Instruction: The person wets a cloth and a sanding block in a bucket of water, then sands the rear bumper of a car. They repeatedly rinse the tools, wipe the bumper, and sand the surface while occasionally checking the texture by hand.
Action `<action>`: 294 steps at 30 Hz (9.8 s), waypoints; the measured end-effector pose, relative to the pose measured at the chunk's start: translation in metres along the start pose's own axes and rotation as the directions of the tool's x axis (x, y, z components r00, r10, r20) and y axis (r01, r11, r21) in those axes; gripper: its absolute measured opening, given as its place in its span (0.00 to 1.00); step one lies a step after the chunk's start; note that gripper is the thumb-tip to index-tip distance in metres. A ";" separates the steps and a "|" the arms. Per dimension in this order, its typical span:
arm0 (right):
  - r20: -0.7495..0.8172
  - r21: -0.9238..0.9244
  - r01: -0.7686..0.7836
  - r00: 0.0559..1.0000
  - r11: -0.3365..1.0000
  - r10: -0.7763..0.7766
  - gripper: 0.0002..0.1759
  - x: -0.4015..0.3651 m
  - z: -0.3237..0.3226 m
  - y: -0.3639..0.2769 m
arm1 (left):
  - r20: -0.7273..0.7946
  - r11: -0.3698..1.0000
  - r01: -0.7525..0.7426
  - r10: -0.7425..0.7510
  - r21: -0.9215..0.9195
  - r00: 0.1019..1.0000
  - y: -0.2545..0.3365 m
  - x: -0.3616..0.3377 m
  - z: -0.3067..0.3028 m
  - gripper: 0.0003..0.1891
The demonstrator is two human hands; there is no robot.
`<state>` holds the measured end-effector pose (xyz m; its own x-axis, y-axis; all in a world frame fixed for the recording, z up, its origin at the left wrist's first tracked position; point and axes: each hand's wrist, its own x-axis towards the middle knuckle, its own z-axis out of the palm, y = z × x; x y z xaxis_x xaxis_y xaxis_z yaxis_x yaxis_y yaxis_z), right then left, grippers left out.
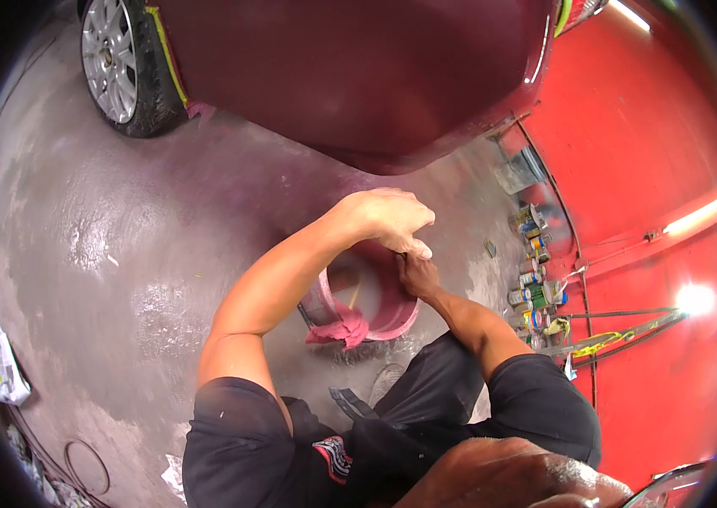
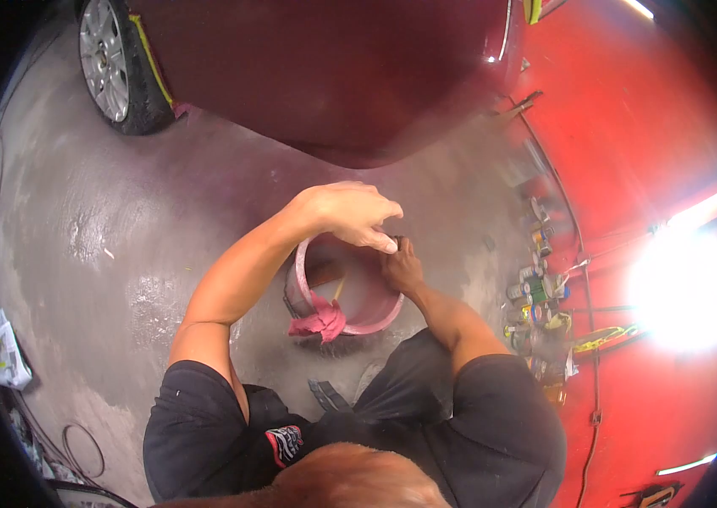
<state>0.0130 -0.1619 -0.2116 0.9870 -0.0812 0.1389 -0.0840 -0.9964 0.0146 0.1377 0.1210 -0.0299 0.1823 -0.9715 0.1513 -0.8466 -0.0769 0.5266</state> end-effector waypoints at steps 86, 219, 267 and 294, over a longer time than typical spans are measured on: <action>-0.089 0.000 0.069 0.994 0.998 -0.069 0.17 0.002 0.005 0.004 | -0.386 0.825 0.465 -0.563 -0.323 0.731 -0.111 -0.019 0.075 0.30; -0.222 -0.138 0.175 0.954 0.975 -0.202 0.18 0.004 0.019 0.012 | -0.882 0.870 0.181 0.471 0.458 -0.031 0.038 0.100 0.031 0.42; -0.060 -0.036 0.018 0.998 0.999 -0.021 0.22 0.005 0.009 -0.006 | -0.925 0.806 0.472 0.377 0.356 0.055 -0.030 0.112 0.045 0.52; -0.077 -0.026 -0.015 0.997 1.000 0.013 0.19 0.003 0.007 -0.001 | -0.948 0.775 0.546 0.239 0.318 0.212 -0.163 0.027 0.118 0.62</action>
<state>0.0165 -0.1615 -0.2181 0.9722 -0.0916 0.2154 -0.1022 -0.9940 0.0387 0.2212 0.0811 -0.2102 0.3096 -0.0117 0.9508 -0.7153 -0.6616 0.2248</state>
